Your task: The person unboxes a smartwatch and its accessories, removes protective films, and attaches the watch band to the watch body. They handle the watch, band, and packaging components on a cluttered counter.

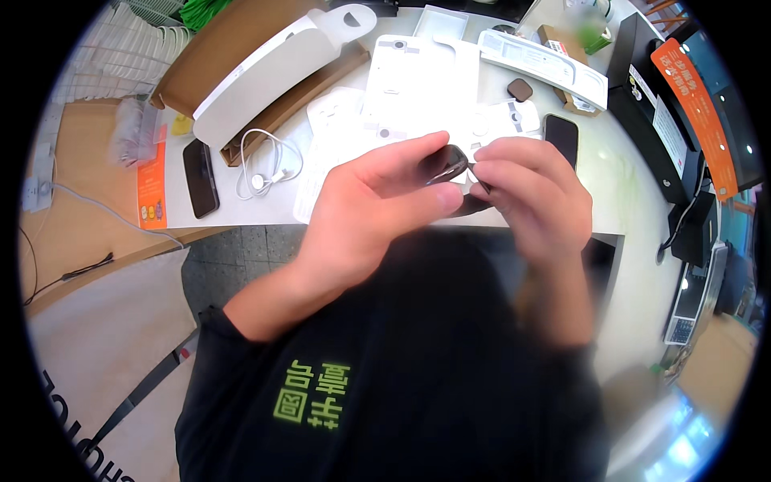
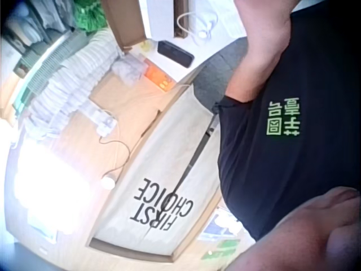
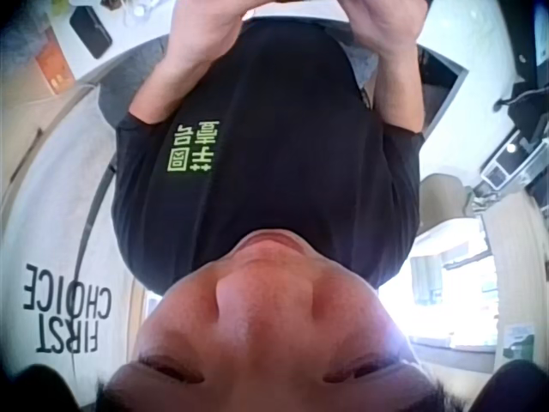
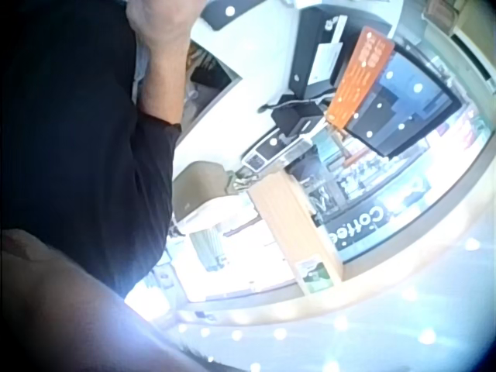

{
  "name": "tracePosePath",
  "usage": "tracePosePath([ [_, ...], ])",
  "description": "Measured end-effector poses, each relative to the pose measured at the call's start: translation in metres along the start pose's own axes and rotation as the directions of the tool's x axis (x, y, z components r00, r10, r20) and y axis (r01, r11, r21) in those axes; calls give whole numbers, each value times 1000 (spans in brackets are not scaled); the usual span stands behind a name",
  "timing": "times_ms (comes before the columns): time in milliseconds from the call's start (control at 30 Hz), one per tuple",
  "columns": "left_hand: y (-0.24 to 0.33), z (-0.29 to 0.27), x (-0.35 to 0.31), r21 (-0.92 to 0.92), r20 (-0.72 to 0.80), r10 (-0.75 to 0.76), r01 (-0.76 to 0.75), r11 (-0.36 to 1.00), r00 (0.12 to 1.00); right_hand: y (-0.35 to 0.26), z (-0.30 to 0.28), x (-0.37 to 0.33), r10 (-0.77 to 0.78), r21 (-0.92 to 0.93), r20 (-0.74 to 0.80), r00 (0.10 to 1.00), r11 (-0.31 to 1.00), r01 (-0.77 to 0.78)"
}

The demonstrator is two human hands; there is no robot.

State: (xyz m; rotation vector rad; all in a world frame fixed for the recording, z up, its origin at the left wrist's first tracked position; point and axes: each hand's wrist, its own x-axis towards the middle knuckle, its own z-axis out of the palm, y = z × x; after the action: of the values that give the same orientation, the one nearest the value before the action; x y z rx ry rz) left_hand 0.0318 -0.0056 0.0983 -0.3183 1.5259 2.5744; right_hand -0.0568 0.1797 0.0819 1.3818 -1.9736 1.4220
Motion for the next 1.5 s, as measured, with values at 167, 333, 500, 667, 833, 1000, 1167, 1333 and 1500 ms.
tracePosePath([
  [167, -5, -7, 0, 105, 45, 24, -28, 994, 999, -2, 0, 0, 44, -1, 14, 999, 999, -44],
  [333, -4, -6, -3, 359, 44, 76, -87, 929, 996, -3, 4, 0, 93, 23, -4, 996, 995, -93],
  [500, -6, -13, -1, 683, 156, 296, -319, 657, 942, -1, 6, -1, 151, 65, 23, 988, 986, -152],
  [667, -1, -12, 4, 830, 281, 445, -448, 332, 850, -4, 9, 0, 208, 52, 41, 977, 976, -210],
  [833, -2, -8, 3, 875, 256, 483, -413, 254, 838, -3, 11, 0, 220, 22, 59, 974, 975, -222],
  [1000, 2, -7, 4, 876, 272, 463, -416, 243, 844, -6, 9, 1, 251, 31, 85, 964, 967, -254],
  [1167, 8, -7, 5, 893, 267, 409, -384, 235, 872, -9, 11, 2, 287, 17, 71, 955, 957, -289],
  [1333, 12, -4, 4, 895, 229, 385, -349, 278, 894, -11, 12, 2, 310, 31, 51, 949, 950, -312],
  [1500, 14, -4, 5, 909, 222, 362, -327, 259, 905, -13, 15, -2, 368, 60, 12, 930, 928, -368],
])
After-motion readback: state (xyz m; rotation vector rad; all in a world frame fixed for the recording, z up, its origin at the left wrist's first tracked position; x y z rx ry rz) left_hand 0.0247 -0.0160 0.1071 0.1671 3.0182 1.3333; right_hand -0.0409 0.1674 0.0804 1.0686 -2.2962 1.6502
